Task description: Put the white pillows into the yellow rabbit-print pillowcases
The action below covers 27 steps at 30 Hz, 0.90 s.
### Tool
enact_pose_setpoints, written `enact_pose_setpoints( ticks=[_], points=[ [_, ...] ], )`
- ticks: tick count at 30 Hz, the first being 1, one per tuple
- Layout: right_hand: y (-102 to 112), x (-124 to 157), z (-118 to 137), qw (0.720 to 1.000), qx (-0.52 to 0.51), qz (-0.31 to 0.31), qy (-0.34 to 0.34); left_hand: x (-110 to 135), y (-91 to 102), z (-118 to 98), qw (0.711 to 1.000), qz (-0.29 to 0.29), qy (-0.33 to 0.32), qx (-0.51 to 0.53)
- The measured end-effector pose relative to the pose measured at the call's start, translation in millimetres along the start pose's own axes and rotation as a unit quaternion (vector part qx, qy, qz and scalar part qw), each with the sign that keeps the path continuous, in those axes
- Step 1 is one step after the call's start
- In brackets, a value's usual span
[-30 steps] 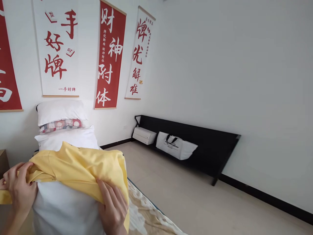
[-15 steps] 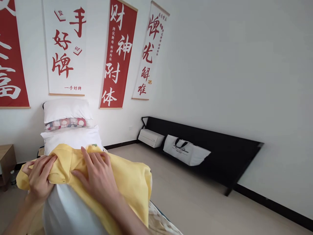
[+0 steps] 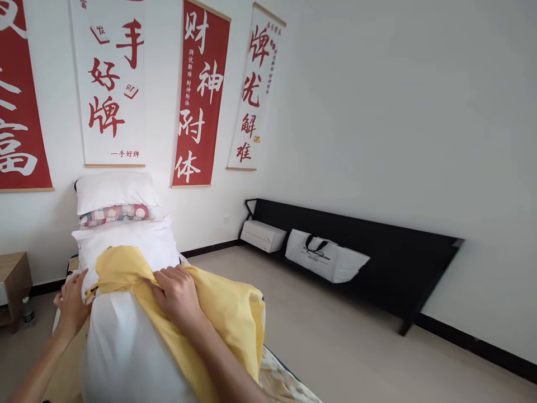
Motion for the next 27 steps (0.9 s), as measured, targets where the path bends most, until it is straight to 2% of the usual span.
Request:
enact_pose_setpoints(
  ticks=[2,4,6,9,11,13,16,18,19,21,23,25,27],
  points=[
    [-8.5,3.5,-9.5,1.0,0.003,0.012,-0.018,20.0,-16.5,12.7,0.999,0.016,0.013,0.024],
    [-12.8,6.3,-13.6,1.0,-0.003,0.015,-0.023,29.0,-13.3,15.1,0.999,-0.006,-0.022,0.043],
    [-10.9,7.1,-12.4,1.0,-0.007,0.0,-0.022,26.2,10.7,7.6,0.992,-0.07,-0.079,0.069],
    [-2.1,3.9,-1.3,0.999,0.008,-0.041,-0.011,14.7,62.5,-13.9,0.962,-0.196,-0.132,0.136],
    [2.5,0.7,7.6,0.998,0.022,-0.066,-0.003,13.4,90.3,-36.1,0.935,-0.262,-0.162,0.176],
    [7.3,-0.3,12.0,0.995,0.037,-0.089,-0.01,22.2,105.9,-65.9,0.908,-0.292,-0.23,0.192],
    [26.0,12.4,13.0,0.984,0.068,-0.159,-0.042,47.5,107.7,-105.4,0.879,-0.284,-0.355,0.148],
    [41.4,32.3,16.0,0.976,0.065,-0.2,-0.063,58.7,101.4,-117.2,0.876,-0.263,-0.392,0.101],
    [44.9,43.2,20.3,0.977,0.052,-0.195,-0.063,60.9,98.4,-119.6,0.879,-0.249,-0.398,0.086],
    [42.5,64.6,33.2,0.988,0.039,-0.14,-0.043,60.9,93.6,-121.4,0.886,-0.215,-0.403,0.078],
    [36.5,87.4,41.9,0.993,0.074,-0.086,-0.034,59.5,92.4,-121.4,0.888,-0.193,-0.409,0.087],
    [39.6,111.5,35.9,0.984,0.137,-0.096,-0.065,57.7,93.0,-117.0,0.887,-0.191,-0.41,0.092],
    [47.0,138.4,17.3,0.966,0.182,-0.131,-0.127,55.9,91.2,-106.2,0.889,-0.196,-0.405,0.084]
  ],
)
Point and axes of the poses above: each hand's wrist, its own x-axis away from the middle knuckle, its own y-axis out of the back of the hand, z = x × y, the point moved 9 cm from there along -x, towards the middle knuckle, and after that the axes turned 11 degrees about x, right-handed, at the moved point
